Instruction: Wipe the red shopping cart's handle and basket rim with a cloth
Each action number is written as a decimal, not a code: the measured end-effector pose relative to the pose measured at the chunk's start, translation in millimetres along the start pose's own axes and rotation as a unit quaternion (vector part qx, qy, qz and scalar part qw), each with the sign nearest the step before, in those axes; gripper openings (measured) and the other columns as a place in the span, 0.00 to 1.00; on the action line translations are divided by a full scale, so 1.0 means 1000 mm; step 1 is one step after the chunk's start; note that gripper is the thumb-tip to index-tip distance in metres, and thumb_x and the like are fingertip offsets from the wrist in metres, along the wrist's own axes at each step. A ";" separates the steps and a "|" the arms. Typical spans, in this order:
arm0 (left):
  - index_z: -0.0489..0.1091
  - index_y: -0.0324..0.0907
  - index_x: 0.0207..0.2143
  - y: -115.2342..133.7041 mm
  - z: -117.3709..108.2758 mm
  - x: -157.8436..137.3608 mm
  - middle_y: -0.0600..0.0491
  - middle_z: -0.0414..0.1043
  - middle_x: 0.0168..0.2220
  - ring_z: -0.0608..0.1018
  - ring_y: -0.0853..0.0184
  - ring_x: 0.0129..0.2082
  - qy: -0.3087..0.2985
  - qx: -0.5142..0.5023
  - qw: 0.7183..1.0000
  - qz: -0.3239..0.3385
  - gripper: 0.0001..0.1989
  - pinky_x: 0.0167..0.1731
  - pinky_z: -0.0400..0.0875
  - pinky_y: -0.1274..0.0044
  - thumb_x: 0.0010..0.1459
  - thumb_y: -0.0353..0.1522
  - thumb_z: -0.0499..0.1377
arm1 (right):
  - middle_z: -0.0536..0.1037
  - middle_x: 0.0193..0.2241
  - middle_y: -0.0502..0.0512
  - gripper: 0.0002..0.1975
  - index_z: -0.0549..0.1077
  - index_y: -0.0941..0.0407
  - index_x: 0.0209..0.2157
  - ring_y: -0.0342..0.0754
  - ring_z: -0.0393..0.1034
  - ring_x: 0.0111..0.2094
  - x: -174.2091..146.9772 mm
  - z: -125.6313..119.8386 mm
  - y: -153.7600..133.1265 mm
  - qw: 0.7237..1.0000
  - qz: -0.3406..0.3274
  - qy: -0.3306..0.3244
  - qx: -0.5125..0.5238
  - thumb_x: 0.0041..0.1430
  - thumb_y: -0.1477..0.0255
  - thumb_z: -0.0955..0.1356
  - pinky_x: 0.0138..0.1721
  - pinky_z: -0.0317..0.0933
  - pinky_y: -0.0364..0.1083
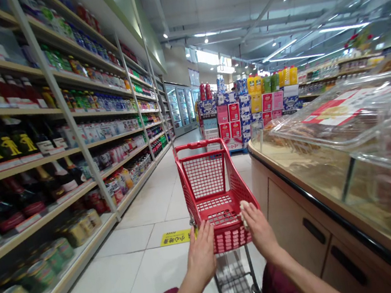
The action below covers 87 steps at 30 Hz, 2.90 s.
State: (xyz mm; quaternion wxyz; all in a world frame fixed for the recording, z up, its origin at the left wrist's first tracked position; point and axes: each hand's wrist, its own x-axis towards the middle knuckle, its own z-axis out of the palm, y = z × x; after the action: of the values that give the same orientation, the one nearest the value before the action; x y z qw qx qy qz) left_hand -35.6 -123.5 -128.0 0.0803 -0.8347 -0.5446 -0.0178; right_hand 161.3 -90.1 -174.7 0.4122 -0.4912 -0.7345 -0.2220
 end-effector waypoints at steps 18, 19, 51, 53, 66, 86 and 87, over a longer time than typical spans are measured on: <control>0.43 0.35 0.58 0.008 0.001 0.002 0.48 0.39 0.61 0.41 0.62 0.61 0.009 -0.004 1.000 -0.016 0.34 0.57 0.36 0.59 0.47 0.28 0.45 | 0.64 0.52 0.56 0.18 0.62 0.57 0.52 0.46 0.46 0.58 -0.006 0.000 -0.011 0.993 -0.102 -0.026 0.053 0.60 0.77 0.56 0.52 0.57 0.50; 0.43 0.36 0.58 0.008 0.001 0.002 0.49 0.38 0.61 0.41 0.62 0.61 0.010 -0.004 1.000 -0.015 0.34 0.57 0.36 0.59 0.47 0.28 0.45 | 0.65 0.52 0.56 0.18 0.62 0.57 0.52 0.46 0.46 0.58 -0.005 -0.002 -0.008 0.993 -0.100 -0.025 0.049 0.60 0.77 0.56 0.51 0.57 0.51; 0.41 0.35 0.58 0.014 0.003 0.003 0.49 0.37 0.61 0.41 0.62 0.61 0.002 0.005 1.000 -0.026 0.35 0.57 0.38 0.59 0.45 0.25 0.45 | 0.64 0.52 0.55 0.18 0.65 0.55 0.50 0.48 0.49 0.57 -0.001 0.006 -0.024 0.995 -0.080 -0.034 0.052 0.58 0.78 0.57 0.52 0.56 0.52; 0.42 0.36 0.58 0.013 0.002 0.002 0.49 0.38 0.61 0.41 0.63 0.61 0.001 0.001 1.000 -0.022 0.35 0.57 0.37 0.59 0.44 0.25 0.45 | 0.65 0.52 0.55 0.18 0.65 0.55 0.50 0.47 0.49 0.57 0.000 0.003 -0.022 0.993 -0.102 -0.046 0.049 0.59 0.77 0.57 0.52 0.56 0.52; 0.41 0.37 0.59 0.015 0.000 0.005 0.49 0.38 0.61 0.42 0.61 0.61 0.007 0.004 1.000 -0.024 0.35 0.57 0.37 0.58 0.46 0.25 0.44 | 0.65 0.52 0.57 0.19 0.65 0.57 0.49 0.49 0.47 0.58 -0.003 -0.005 0.006 0.999 -0.046 -0.026 0.010 0.58 0.80 0.56 0.51 0.56 0.54; 0.53 0.33 0.55 0.020 -0.026 0.013 0.43 0.54 0.57 0.51 0.60 0.59 -0.008 -0.022 0.999 -0.023 0.27 0.57 0.37 0.60 0.51 0.31 0.43 | 0.61 0.54 0.56 0.20 0.62 0.56 0.51 0.47 0.46 0.58 -0.005 -0.008 0.000 0.995 -0.068 -0.032 0.066 0.58 0.80 0.56 0.53 0.54 0.53; 0.53 0.34 0.54 0.019 -0.027 0.013 0.43 0.54 0.57 0.52 0.60 0.59 -0.003 -0.023 1.000 -0.021 0.27 0.57 0.37 0.60 0.51 0.31 0.44 | 0.61 0.54 0.56 0.21 0.62 0.56 0.52 0.47 0.45 0.58 -0.004 -0.010 0.002 0.995 -0.063 -0.034 0.066 0.58 0.80 0.56 0.53 0.54 0.53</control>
State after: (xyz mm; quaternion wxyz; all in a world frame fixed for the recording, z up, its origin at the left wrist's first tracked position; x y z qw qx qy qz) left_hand -11.3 -123.3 -102.4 0.0592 -0.8245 -0.5620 -0.0295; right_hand 167.3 -98.6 -173.0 0.4032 -0.4234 -0.7907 -0.1817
